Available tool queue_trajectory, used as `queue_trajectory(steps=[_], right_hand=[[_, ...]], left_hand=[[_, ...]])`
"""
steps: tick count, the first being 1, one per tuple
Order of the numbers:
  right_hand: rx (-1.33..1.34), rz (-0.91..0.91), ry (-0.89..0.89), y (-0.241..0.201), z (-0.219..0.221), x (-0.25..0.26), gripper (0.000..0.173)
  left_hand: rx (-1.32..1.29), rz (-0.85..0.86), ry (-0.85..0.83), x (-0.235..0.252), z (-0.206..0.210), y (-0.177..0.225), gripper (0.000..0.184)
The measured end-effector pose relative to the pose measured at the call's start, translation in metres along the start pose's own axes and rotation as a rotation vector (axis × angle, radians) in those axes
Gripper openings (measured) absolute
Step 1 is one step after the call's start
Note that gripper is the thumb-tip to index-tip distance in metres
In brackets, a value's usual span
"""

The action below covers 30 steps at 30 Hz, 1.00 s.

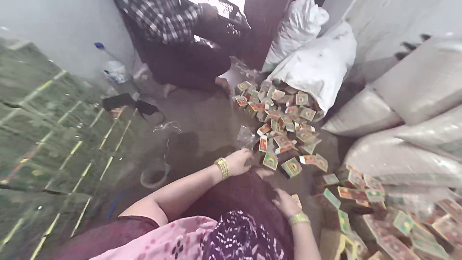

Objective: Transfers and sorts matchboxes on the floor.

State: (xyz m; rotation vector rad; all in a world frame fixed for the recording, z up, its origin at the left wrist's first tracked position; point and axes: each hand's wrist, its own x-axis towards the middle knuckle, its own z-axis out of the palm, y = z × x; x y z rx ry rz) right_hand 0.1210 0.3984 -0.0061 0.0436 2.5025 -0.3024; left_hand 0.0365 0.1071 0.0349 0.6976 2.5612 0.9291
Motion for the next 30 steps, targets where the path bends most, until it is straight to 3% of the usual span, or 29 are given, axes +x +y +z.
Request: queue_trajectory(steps=[7, 12, 14, 19, 23, 27, 30], right_hand=[[0.033, 0.089, 0.039, 0.012, -0.01, 0.002, 0.051], [0.037, 0.087, 0.228, 0.015, -0.026, 0.028, 0.044], [0.072, 0.173, 0.29, 0.013, -0.031, 0.039, 0.054], [0.44, 0.465, 0.393, 0.015, -0.022, 0.078, 0.12], [0.662, 0.559, 0.428, 0.006, -0.018, 0.105, 0.146], [0.648, 0.546, 0.497, -0.018, -0.022, 0.134, 0.142], [0.649, 0.478, 0.493, -0.029, -0.027, 0.154, 0.129]], left_hand=[[0.037, -0.022, -0.056, 0.006, 0.005, -0.002, 0.044], [0.1, -0.11, -0.173, 0.016, 0.009, 0.003, 0.046], [0.119, -0.135, -0.217, 0.02, 0.01, 0.003, 0.048], [0.074, -0.181, -0.27, 0.029, 0.011, -0.006, 0.053], [0.042, -0.237, -0.361, 0.039, 0.011, -0.007, 0.056], [0.088, -0.23, -0.391, 0.041, 0.013, -0.007, 0.06], [0.116, -0.214, -0.377, 0.043, 0.018, -0.008, 0.061]])
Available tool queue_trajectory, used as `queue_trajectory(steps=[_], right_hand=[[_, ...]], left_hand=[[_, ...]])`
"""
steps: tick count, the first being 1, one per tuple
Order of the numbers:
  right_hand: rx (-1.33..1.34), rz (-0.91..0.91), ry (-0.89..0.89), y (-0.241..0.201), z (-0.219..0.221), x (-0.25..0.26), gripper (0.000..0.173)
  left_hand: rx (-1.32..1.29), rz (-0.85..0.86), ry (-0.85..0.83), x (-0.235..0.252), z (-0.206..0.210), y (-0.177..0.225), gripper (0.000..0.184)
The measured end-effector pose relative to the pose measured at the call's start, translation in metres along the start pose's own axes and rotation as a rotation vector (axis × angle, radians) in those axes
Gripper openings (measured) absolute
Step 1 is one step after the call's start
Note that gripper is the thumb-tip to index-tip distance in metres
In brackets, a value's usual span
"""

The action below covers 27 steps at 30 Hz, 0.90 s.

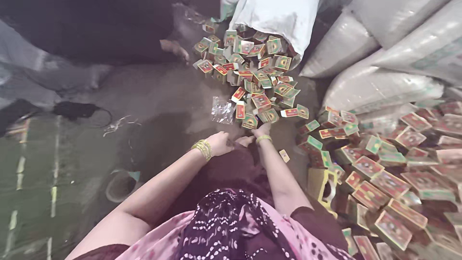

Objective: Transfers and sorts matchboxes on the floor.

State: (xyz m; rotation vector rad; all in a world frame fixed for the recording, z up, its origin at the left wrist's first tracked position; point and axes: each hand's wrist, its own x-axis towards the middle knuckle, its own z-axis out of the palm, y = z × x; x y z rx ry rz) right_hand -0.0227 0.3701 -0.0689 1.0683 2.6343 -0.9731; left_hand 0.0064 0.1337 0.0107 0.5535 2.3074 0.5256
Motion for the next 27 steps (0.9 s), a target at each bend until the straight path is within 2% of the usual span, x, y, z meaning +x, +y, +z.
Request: queue_trajectory(steps=[6, 10, 12, 16, 17, 22, 25, 27], right_hand=[[0.044, -0.134, -0.074, -0.014, 0.009, 0.019, 0.102], [-0.185, -0.165, -0.086, 0.016, -0.026, 0.008, 0.072], [-0.395, -0.196, -0.144, 0.043, -0.049, 0.003, 0.075], [-0.707, -0.303, -0.404, 0.109, -0.079, -0.013, 0.112], [-0.738, -0.315, -0.45, 0.124, -0.085, -0.02, 0.115], [-0.765, -0.323, -0.496, 0.177, -0.105, -0.04, 0.09], [-0.751, -0.271, -0.5, 0.174, -0.117, -0.035, 0.087], [-0.669, -0.295, -0.398, 0.165, -0.127, -0.027, 0.076]], left_hand=[[-0.001, 0.007, -0.004, 0.004, 0.002, -0.004, 0.057], [-0.032, 0.017, 0.003, 0.004, 0.004, -0.005, 0.051], [-0.031, 0.022, 0.005, 0.006, 0.006, -0.006, 0.051], [-0.006, 0.047, -0.001, 0.005, 0.004, -0.003, 0.046], [-0.005, 0.053, 0.002, 0.004, 0.004, -0.003, 0.046], [-0.014, 0.048, 0.016, 0.003, 0.007, -0.004, 0.045], [-0.006, 0.042, 0.018, 0.002, 0.007, -0.005, 0.047], [0.006, 0.021, 0.015, 0.001, 0.006, -0.002, 0.048]])
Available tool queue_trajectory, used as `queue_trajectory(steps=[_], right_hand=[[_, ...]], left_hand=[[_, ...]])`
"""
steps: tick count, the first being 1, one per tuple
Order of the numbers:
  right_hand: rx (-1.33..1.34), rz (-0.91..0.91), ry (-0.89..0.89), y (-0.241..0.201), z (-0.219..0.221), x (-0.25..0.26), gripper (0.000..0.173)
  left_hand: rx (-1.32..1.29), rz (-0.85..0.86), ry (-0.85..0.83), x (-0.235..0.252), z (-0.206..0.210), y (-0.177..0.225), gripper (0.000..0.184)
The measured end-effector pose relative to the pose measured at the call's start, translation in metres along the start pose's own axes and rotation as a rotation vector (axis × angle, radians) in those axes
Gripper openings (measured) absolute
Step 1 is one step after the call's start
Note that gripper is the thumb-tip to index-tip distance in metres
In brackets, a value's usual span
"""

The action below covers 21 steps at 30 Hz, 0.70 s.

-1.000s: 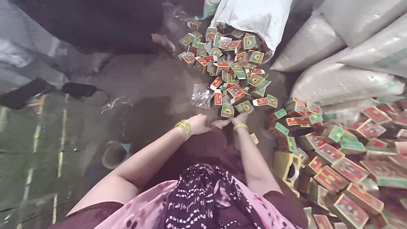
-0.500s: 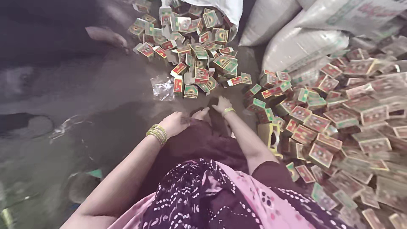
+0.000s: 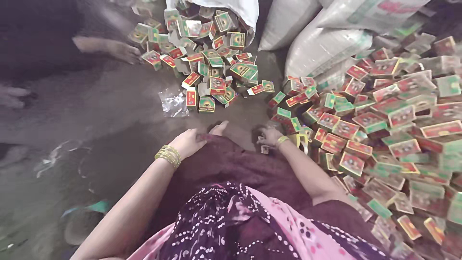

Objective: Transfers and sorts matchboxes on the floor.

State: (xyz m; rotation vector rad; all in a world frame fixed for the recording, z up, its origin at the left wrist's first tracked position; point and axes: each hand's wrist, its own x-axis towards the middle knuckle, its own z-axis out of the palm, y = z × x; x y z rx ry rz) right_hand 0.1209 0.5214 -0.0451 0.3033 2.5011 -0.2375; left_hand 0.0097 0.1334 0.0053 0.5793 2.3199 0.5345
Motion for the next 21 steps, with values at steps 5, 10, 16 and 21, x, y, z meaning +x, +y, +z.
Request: queue_trajectory(steps=[5, 10, 16, 21], right_hand=[[0.024, 0.086, 0.471, 0.004, -0.047, 0.015, 0.051], [0.137, 0.372, 0.582, 0.036, -0.085, 0.065, 0.097], [0.09, 0.476, 0.481, 0.052, -0.085, 0.108, 0.11], [0.035, 0.362, 0.417, 0.05, -0.069, 0.084, 0.099]], left_hand=[[0.039, -0.026, -0.006, 0.001, 0.0, 0.0, 0.051], [0.057, -0.039, -0.051, 0.009, 0.0, -0.003, 0.05], [0.078, -0.026, -0.046, 0.012, 0.002, -0.004, 0.045], [0.06, 0.046, -0.014, 0.013, 0.003, -0.004, 0.038]])
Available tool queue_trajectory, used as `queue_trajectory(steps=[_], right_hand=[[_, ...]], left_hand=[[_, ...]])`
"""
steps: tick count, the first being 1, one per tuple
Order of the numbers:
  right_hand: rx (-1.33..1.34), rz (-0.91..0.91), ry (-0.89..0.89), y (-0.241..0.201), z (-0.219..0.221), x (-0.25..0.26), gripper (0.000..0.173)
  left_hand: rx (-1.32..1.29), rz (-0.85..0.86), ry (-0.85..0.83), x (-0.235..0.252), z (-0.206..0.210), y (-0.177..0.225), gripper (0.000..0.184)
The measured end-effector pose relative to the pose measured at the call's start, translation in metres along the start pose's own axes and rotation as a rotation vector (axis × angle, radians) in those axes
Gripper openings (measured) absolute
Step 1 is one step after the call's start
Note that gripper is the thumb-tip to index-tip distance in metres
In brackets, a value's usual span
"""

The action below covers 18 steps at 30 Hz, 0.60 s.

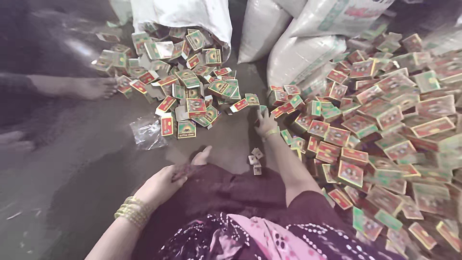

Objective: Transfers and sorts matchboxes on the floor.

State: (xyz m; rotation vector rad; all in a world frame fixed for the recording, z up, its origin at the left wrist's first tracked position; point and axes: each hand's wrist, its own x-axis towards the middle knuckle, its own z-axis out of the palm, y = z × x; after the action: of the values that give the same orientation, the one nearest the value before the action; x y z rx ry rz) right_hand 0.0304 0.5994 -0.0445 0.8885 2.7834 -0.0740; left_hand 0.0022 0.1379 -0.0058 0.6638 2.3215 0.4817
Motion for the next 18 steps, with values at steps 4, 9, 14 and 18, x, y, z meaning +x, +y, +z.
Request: queue_trajectory(steps=[4, 9, 14, 18], right_hand=[[-0.013, 0.035, -0.013, 0.012, 0.012, -0.012, 0.084], [0.051, 0.148, -0.011, 0.011, 0.009, -0.01, 0.068], [0.185, 0.155, 0.114, 0.008, 0.01, -0.003, 0.05], [0.231, 0.168, 0.116, 0.009, 0.008, 0.003, 0.052]], left_hand=[[0.023, -0.015, -0.019, -0.001, 0.002, -0.003, 0.038], [0.028, -0.061, -0.011, -0.002, 0.002, -0.001, 0.044], [0.073, -0.099, -0.056, -0.005, -0.004, 0.008, 0.047], [0.062, -0.103, -0.052, -0.006, -0.004, 0.008, 0.046]])
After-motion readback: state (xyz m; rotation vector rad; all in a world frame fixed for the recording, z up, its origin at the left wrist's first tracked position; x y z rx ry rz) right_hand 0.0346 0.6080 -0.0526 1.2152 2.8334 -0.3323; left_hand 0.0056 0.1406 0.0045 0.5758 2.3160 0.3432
